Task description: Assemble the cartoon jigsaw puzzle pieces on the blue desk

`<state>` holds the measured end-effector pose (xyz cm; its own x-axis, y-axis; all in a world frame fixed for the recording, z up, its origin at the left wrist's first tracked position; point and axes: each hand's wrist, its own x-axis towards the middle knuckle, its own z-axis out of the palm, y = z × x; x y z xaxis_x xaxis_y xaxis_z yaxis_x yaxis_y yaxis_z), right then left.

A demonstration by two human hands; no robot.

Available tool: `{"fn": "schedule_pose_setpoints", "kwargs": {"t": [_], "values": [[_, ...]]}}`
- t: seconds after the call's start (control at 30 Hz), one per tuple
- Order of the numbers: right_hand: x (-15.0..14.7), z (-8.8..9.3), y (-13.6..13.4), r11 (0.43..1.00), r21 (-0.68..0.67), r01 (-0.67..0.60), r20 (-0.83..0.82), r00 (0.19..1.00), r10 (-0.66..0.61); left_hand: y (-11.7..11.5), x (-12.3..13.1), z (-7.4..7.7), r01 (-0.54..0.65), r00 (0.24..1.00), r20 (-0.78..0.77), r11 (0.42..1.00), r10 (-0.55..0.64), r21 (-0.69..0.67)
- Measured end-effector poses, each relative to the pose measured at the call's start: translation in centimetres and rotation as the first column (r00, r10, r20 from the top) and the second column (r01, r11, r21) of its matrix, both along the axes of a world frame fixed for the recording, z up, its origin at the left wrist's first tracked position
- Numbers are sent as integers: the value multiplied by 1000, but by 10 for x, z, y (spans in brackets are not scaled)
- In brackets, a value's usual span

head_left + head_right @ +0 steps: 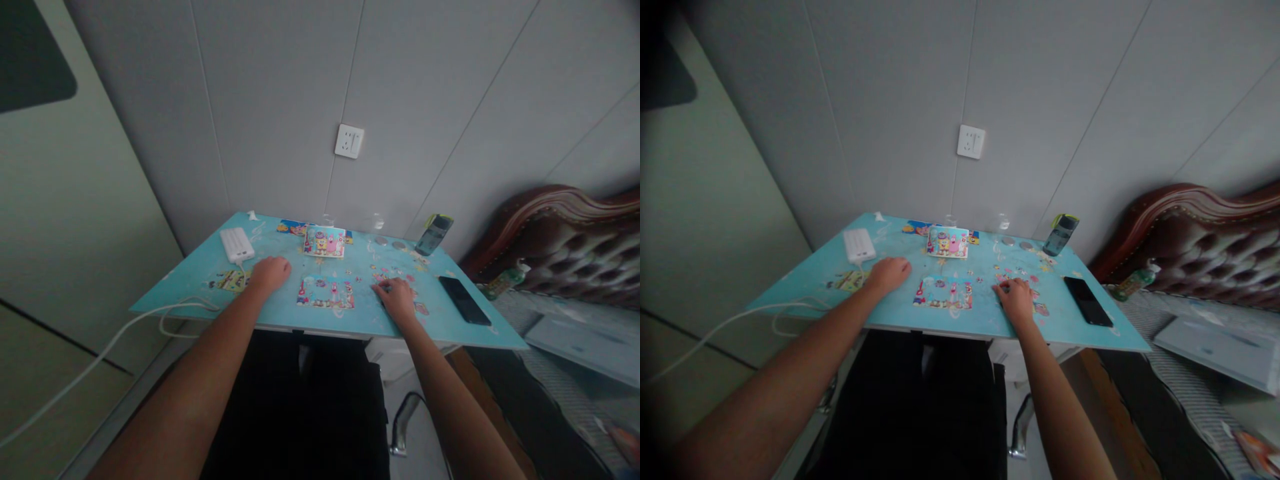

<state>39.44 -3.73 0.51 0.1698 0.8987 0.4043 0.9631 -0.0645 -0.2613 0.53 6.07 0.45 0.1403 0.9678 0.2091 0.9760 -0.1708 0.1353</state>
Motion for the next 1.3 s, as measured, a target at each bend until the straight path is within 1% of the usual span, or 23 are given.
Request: {"fn": "schedule_pose_setpoints", "kwargs": {"t": [0.2, 0.4, 0.6, 0.7, 0.8, 0.87, 0.9, 0.93, 1.0, 1.07, 1.1, 1.13, 1.2, 1.23, 1.27, 1.3], "values": [[1, -1, 2, 1000, 9, 3, 11, 1000, -3, -2, 1, 2, 2, 1000, -1, 1000, -2, 2], [6, -1, 4, 998, -23, -59, -63, 996, 58, 0, 0, 1, 5, 999, -36, 1000, -5, 1], [0, 4, -1, 997, -20, -73, -104, 992, 71, 0, 1, 3, 22, 998, -55, 1000, -22, 2], [-5, 8, -7, 994, 4, -106, -145, 984, 106, -4, 2, 4, 49, 997, -65, 999, -48, 18], [-11, 12, -11, 990, 39, -135, -187, 972, 140, -13, 4, 8, 89, 993, -79, 995, -84, 52], [-21, 13, -11, 985, 83, -154, -276, 946, 172, -21, 12, 12, 103, 992, -80, 990, -96, 93], [-29, 14, -10, 981, 113, -158, -349, 918, 189, -26, 19, 16, 128, 991, -59, 982, -121, 139], [-38, 15, -8, 977, 148, -151, -437, 877, 201, -30, 28, 20, 173, 985, -26, 969, -171, 175], [-61, 17, -3, 972, 187, -139, -610, 760, 226, -39, 52, 28, 271, 951, 90, 939, -295, 210], [-86, 20, 2, 969, 200, -147, -745, 619, 248, -47, 79, 35, 367, 867, 277, 907, -414, 208], [-97, 21, 5, 963, 219, -154, -799, 538, 268, -50, 91, 38, 429, 798, 377, 882, -471, 193], [-107, 22, 8, 955, 246, -164, -841, 454, 294, -52, 101, 39, 463, 726, 477, 865, -496, 194], [-122, 22, 12, 942, 288, -172, -895, 300, 329, -55, 114, 38, 470, 609, 635, 861, -476, 196], [-126, 22, 12, 939, 296, -178, -910, 247, 333, -56, 117, 36, 466, 564, 689, 864, -456, 190], [-129, 22, 13, 937, 296, -184, -919, 211, 332, -56, 118, 33, 464, 532, 727, 868, -433, 177], [-130, 22, 12, 937, 290, -195, -925, 193, 327, -57, 117, 30, 467, 512, 753, 870, -414, 160]]}}
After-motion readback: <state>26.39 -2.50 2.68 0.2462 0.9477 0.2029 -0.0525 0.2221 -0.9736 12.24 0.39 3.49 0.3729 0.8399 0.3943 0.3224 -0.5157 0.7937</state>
